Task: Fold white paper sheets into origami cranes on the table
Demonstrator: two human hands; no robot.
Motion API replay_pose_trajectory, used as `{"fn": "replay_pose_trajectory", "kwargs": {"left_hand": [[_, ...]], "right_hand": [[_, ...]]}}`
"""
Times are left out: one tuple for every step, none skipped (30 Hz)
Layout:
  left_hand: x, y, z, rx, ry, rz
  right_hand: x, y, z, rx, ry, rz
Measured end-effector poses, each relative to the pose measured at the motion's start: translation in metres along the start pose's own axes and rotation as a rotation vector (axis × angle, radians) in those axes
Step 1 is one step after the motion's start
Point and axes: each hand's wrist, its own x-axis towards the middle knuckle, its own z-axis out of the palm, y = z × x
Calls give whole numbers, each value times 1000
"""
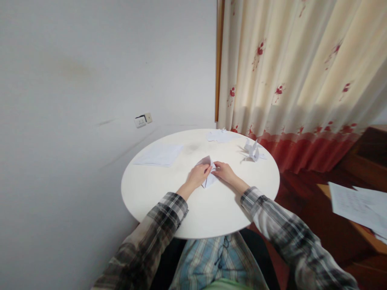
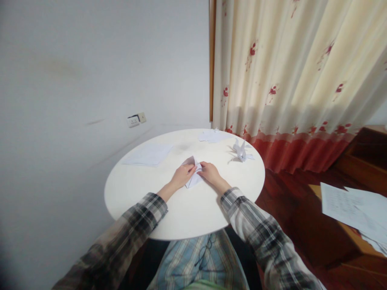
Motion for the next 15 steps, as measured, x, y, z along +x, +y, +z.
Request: {"fn": "replay_pose_trajectory", "kwargs": {"left_hand": [[0,0,0,8,0,11],[0,0,0,14,0,24],[0,0,0,14,1,38],[0,0,1,6,5,55],[0,0,1,-12,14,71],[0,0,2,-38,29,84],[0,0,3,-66,45,92],[0,0,4,-91,62,93],[0,0,4,-109,77,85],[1,0,4,-118,88,69],[1,1,3,-121,97,52],[1,2,2,-119,107,37],[0,3,1,-116,119,27],[0,4,0,-109,129,22],[0,5,-2,-98,135,22]], "right_hand": [[0,0,0,-4,0,2],[0,1,1,-10,-1,4],[0,1,1,-17,-1,5],[0,2,1,-23,-3,6],[1,2,1,-30,-7,7],[1,3,2,-37,-11,10],[1,3,2,-46,-16,15],[1,3,1,-56,-20,20],[1,3,1,-65,-23,24],[1,3,1,-71,-23,28],[1,3,1,-73,-22,27],[1,3,0,-68,-19,25],[1,3,0,-57,-15,24],[1,3,0,-45,-10,24],[1,3,0,-32,-2,27]]}}
